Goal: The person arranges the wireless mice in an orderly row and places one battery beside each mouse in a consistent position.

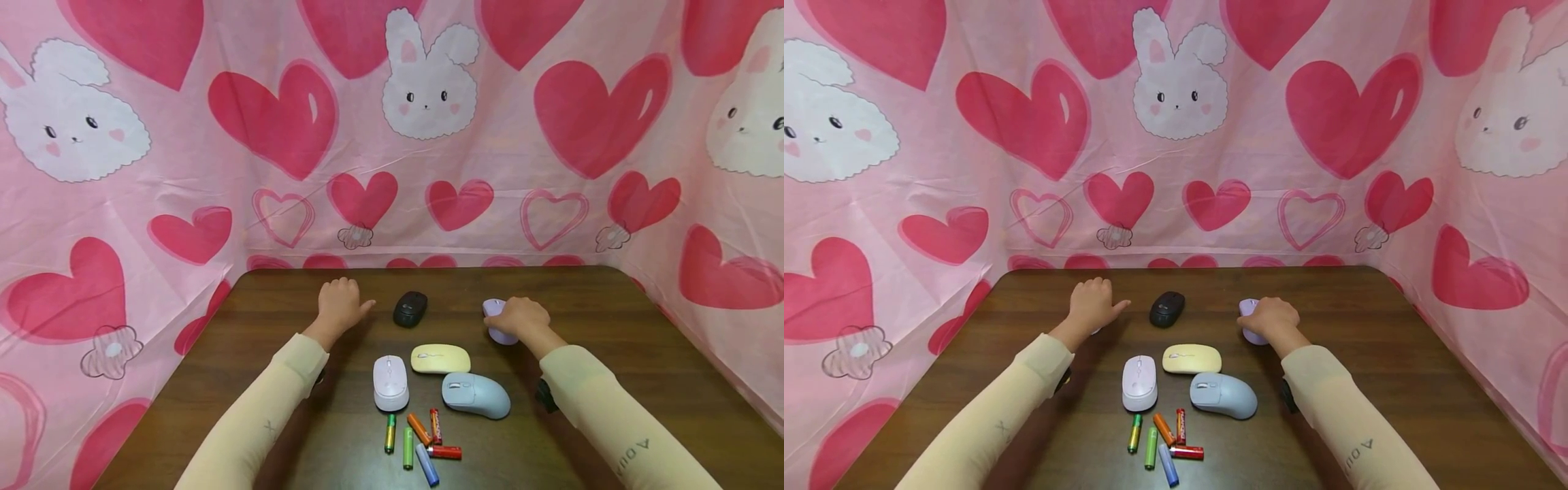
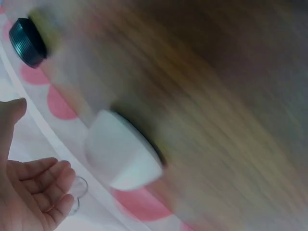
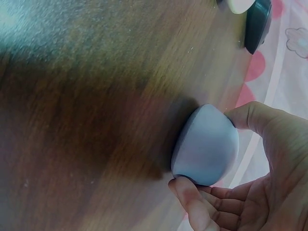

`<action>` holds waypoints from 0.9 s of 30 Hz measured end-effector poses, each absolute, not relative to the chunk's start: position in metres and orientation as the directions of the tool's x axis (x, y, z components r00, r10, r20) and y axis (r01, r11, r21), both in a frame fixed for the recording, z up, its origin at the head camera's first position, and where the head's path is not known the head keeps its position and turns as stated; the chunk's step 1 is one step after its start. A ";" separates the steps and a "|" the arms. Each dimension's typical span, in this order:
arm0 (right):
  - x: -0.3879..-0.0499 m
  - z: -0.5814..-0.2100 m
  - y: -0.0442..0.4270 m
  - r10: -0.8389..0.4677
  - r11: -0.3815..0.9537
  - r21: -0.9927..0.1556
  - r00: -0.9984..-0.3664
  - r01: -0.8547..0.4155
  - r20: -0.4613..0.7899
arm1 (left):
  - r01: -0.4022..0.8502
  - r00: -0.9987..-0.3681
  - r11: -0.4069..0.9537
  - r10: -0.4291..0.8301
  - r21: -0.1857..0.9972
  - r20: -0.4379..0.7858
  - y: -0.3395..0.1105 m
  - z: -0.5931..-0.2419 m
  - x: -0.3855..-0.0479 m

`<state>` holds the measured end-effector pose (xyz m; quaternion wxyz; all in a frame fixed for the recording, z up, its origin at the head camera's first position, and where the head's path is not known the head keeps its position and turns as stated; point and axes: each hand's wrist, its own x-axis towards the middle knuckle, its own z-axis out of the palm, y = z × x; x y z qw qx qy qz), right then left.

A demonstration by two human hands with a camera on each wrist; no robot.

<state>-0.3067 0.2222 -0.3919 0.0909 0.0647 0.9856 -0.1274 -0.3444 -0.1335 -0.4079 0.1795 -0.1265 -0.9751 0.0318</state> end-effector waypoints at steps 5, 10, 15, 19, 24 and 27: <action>-0.307 -0.392 0.223 0.099 0.960 -0.241 -0.976 0.146 -0.196 | 0.265 -0.917 0.963 0.268 -0.053 0.296 -0.119 -0.407 -0.343; -0.308 -0.393 0.223 0.104 0.958 -0.244 -0.976 0.150 -0.190 | 0.271 -0.930 0.962 0.268 -0.025 0.249 -0.108 -0.407 -0.342; -0.308 -0.394 0.223 0.110 0.957 -0.243 -0.976 0.155 -0.189 | 0.275 -0.942 0.961 0.265 0.022 0.206 -0.100 -0.408 -0.343; -0.308 -0.394 0.224 0.104 0.957 -0.248 -0.975 0.152 -0.196 | 0.270 -0.953 0.961 0.257 0.065 0.160 -0.095 -0.410 -0.346; -0.307 -0.393 0.224 0.103 0.956 -0.250 -0.974 0.152 -0.200 | 0.270 -0.961 0.958 0.262 0.100 0.094 -0.087 -0.408 -0.348; -0.307 -0.393 0.224 0.106 0.955 -0.251 -0.974 0.155 -0.201 | 0.265 -0.964 0.957 0.260 0.116 0.058 -0.082 -0.407 -0.349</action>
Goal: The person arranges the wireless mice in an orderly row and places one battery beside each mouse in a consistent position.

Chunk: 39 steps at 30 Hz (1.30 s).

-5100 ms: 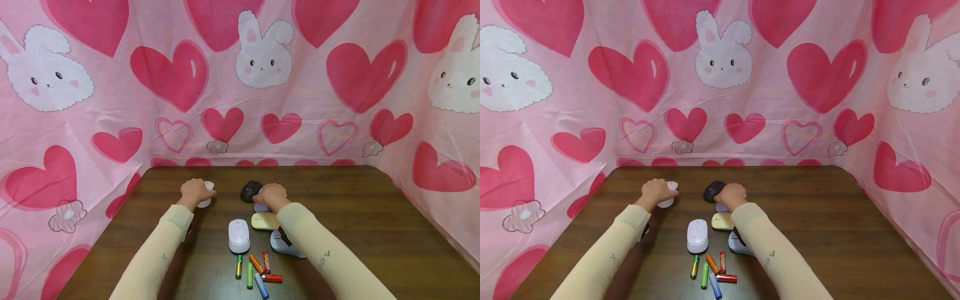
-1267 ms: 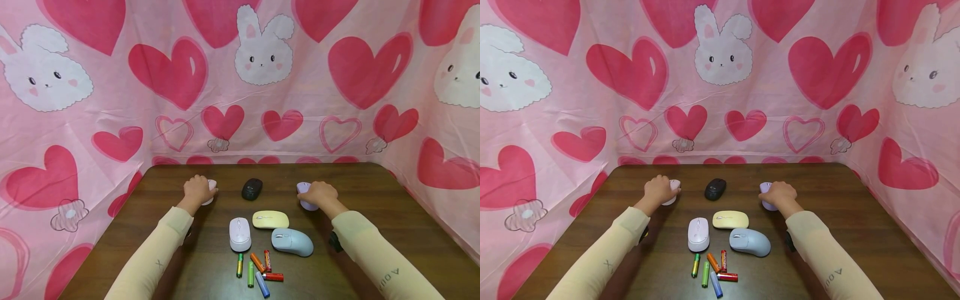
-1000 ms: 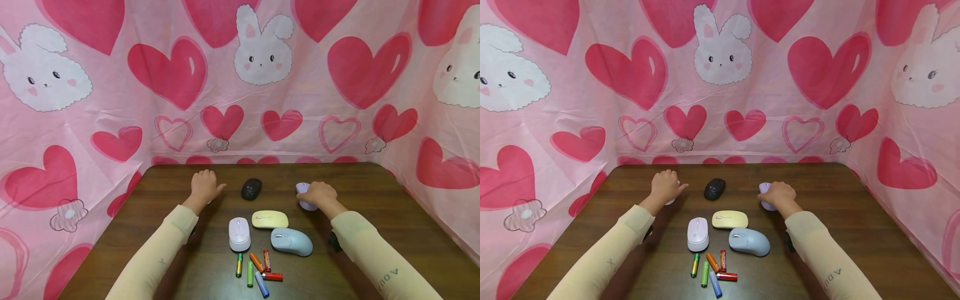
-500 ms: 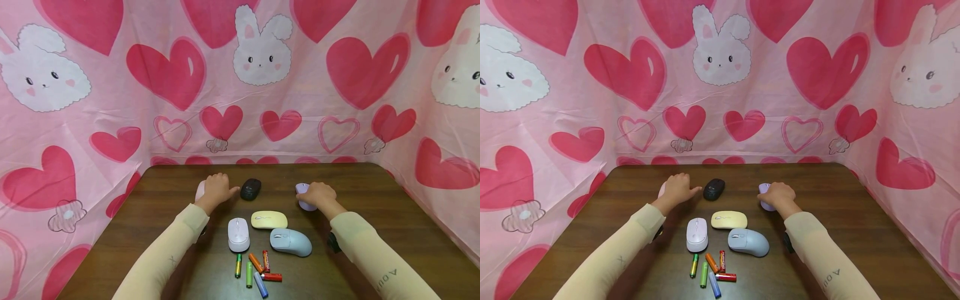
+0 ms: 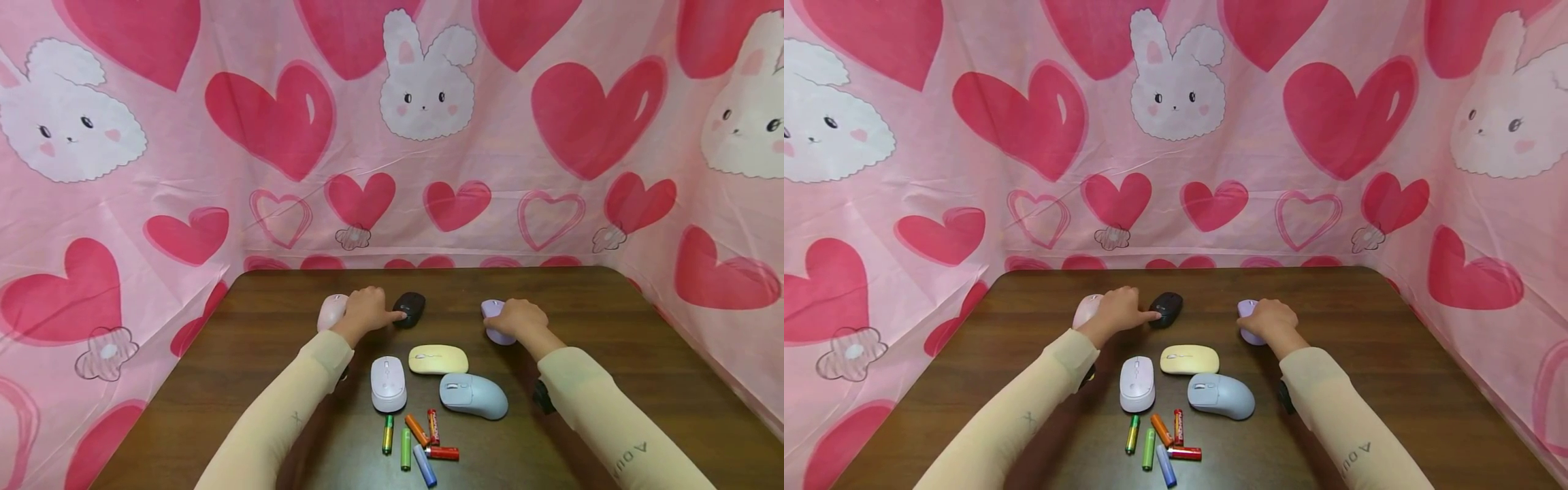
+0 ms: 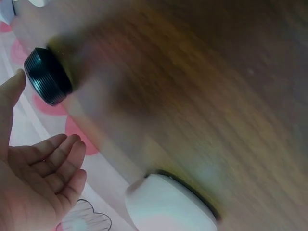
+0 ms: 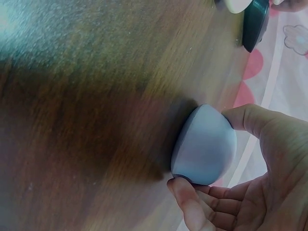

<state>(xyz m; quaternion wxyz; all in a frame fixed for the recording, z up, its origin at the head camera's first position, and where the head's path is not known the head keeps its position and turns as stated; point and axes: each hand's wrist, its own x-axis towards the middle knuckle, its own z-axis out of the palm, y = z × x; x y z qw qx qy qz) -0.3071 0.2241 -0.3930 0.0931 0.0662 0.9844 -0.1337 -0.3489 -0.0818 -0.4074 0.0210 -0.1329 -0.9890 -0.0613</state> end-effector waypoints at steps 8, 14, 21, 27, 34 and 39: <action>-0.306 -0.396 0.225 0.118 0.950 -0.262 -0.973 0.168 -0.196 | 0.249 -0.968 0.961 0.249 0.117 0.017 -0.072 -0.409 -0.350; -0.307 -0.398 0.226 0.110 0.951 -0.263 -0.974 0.160 -0.196 | 0.237 -0.971 0.964 0.239 0.121 0.002 -0.069 -0.410 -0.350; -0.304 -0.398 0.227 0.109 0.950 -0.269 -0.976 0.158 -0.188 | 0.208 -0.976 0.966 0.214 0.153 -0.024 -0.066 -0.410 -0.351; -0.300 -0.398 0.227 0.101 0.951 -0.274 -0.981 0.144 -0.164 | 0.208 -0.974 0.966 0.219 0.156 -0.059 -0.064 -0.410 -0.352; -0.299 -0.401 0.229 0.094 0.953 -0.274 -0.987 0.128 -0.133 | 0.217 -0.971 0.965 0.229 0.147 -0.071 -0.061 -0.411 -0.354; -0.299 -0.402 0.229 0.093 0.955 -0.270 -0.988 0.124 -0.124 | 0.220 -0.972 0.967 0.229 0.131 -0.058 -0.057 -0.413 -0.353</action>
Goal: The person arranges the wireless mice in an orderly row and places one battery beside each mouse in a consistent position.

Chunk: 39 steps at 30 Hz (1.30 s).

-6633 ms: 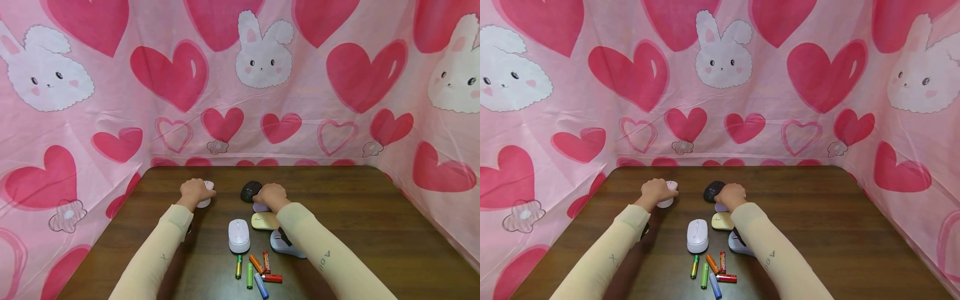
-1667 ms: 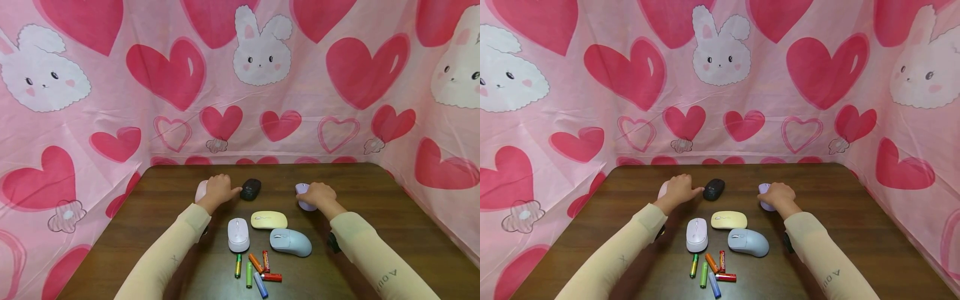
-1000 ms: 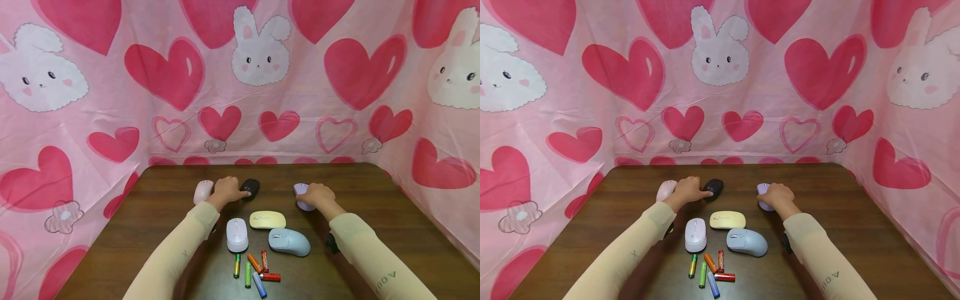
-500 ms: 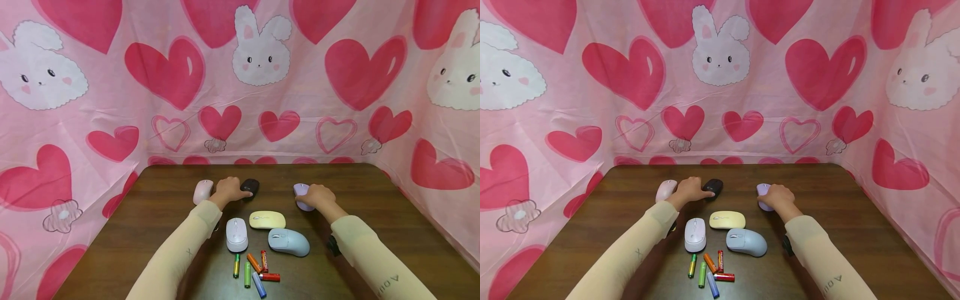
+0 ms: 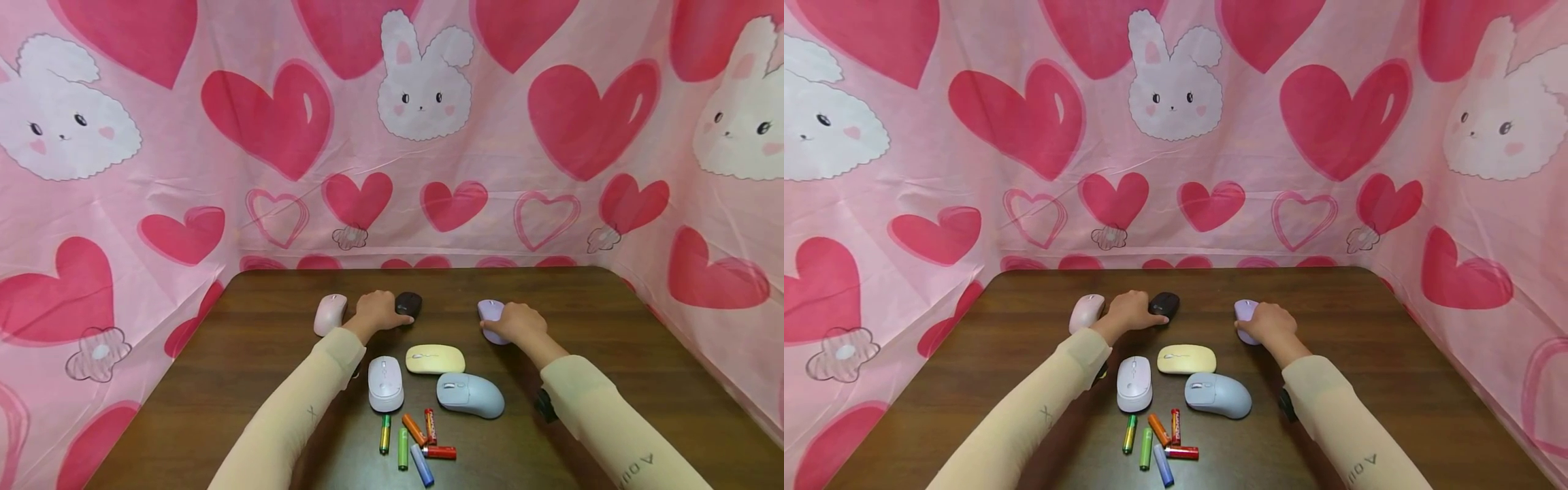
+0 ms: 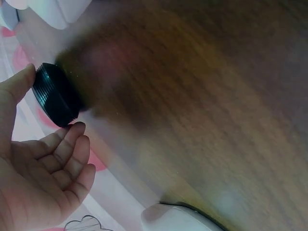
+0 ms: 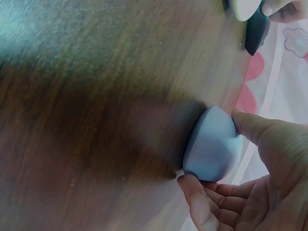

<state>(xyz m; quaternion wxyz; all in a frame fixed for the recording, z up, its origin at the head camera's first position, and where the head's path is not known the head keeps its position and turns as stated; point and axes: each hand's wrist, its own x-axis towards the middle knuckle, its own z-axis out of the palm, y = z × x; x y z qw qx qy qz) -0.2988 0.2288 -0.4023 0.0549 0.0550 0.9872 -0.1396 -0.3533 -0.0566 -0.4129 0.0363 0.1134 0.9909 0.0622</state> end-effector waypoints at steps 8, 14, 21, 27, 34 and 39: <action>-0.299 -0.403 0.228 0.096 0.955 -0.266 -0.987 0.128 -0.129 | 0.181 -0.980 0.972 0.191 0.149 -0.056 -0.050 -0.411 -0.352; -0.299 -0.402 0.227 0.096 0.957 -0.259 -0.986 0.128 -0.133 | 0.158 -0.985 0.977 0.167 0.140 -0.053 -0.045 -0.412 -0.352; -0.299 -0.404 0.227 0.105 0.957 -0.254 -0.985 0.138 -0.140 | 0.130 -0.990 0.983 0.135 0.127 -0.032 -0.042 -0.413 -0.349; -0.301 -0.405 0.226 0.110 0.958 -0.248 -0.983 0.145 -0.148 | 0.103 -0.994 0.988 0.107 0.114 -0.028 -0.039 -0.413 -0.347; -0.300 -0.404 0.227 0.106 0.959 -0.246 -0.983 0.141 -0.151 | 0.101 -0.994 0.990 0.104 0.094 -0.027 -0.033 -0.413 -0.341; -0.298 -0.403 0.226 0.107 0.959 -0.246 -0.983 0.141 -0.147 | 0.103 -0.994 0.991 0.106 0.088 -0.029 -0.028 -0.411 -0.337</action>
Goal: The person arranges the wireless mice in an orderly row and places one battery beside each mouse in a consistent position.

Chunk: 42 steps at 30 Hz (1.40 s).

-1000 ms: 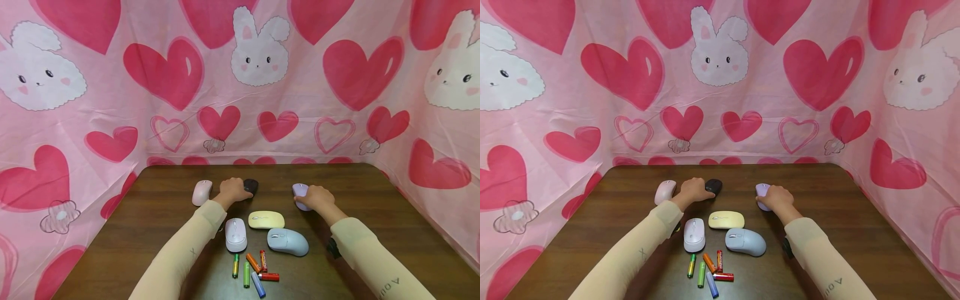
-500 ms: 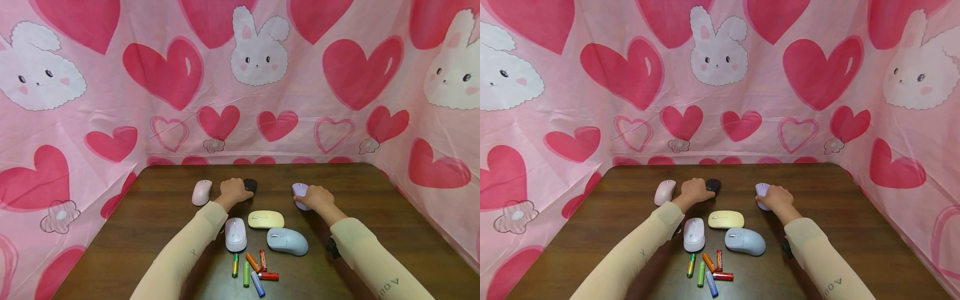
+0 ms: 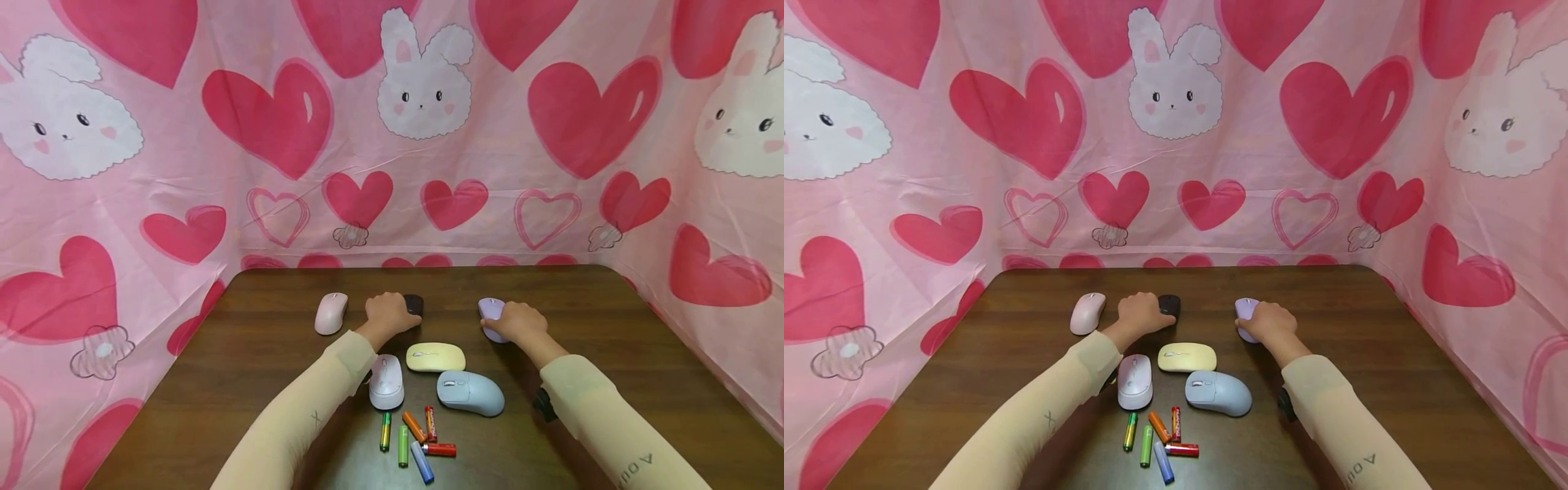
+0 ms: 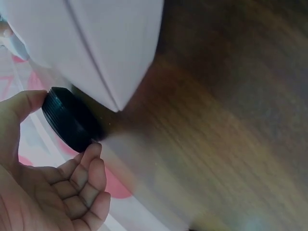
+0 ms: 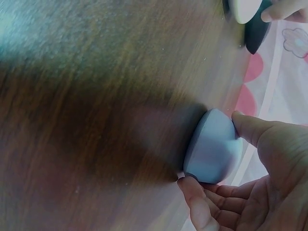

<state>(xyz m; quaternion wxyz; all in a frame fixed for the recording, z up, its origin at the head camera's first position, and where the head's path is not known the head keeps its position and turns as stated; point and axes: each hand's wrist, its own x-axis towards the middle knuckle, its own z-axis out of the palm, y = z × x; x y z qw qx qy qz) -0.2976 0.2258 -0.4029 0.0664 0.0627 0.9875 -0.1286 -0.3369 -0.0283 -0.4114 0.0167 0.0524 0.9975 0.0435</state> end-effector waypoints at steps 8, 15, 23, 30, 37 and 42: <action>-0.295 -0.400 0.226 0.097 0.960 -0.244 -0.983 0.133 -0.156 | 0.109 -0.993 0.990 0.112 0.093 -0.033 -0.026 -0.411 -0.333; -0.296 -0.401 0.227 0.103 0.959 -0.246 -0.982 0.140 -0.157 | 0.113 -0.993 0.989 0.117 0.099 -0.034 -0.024 -0.412 -0.332; -0.297 -0.401 0.227 0.109 0.957 -0.249 -0.981 0.147 -0.162 | 0.114 -0.992 0.990 0.117 0.081 -0.039 -0.023 -0.413 -0.332; -0.297 -0.401 0.226 0.120 0.956 -0.248 -0.980 0.158 -0.161 | 0.116 -0.992 0.990 0.119 0.074 -0.044 -0.022 -0.411 -0.331; -0.298 -0.401 0.227 0.119 0.958 -0.242 -0.981 0.155 -0.155 | 0.124 -0.991 0.989 0.128 0.082 -0.047 -0.026 -0.410 -0.331; -0.299 -0.402 0.227 0.122 0.957 -0.244 -0.980 0.158 -0.157 | 0.123 -0.991 0.988 0.127 0.097 -0.037 -0.031 -0.407 -0.329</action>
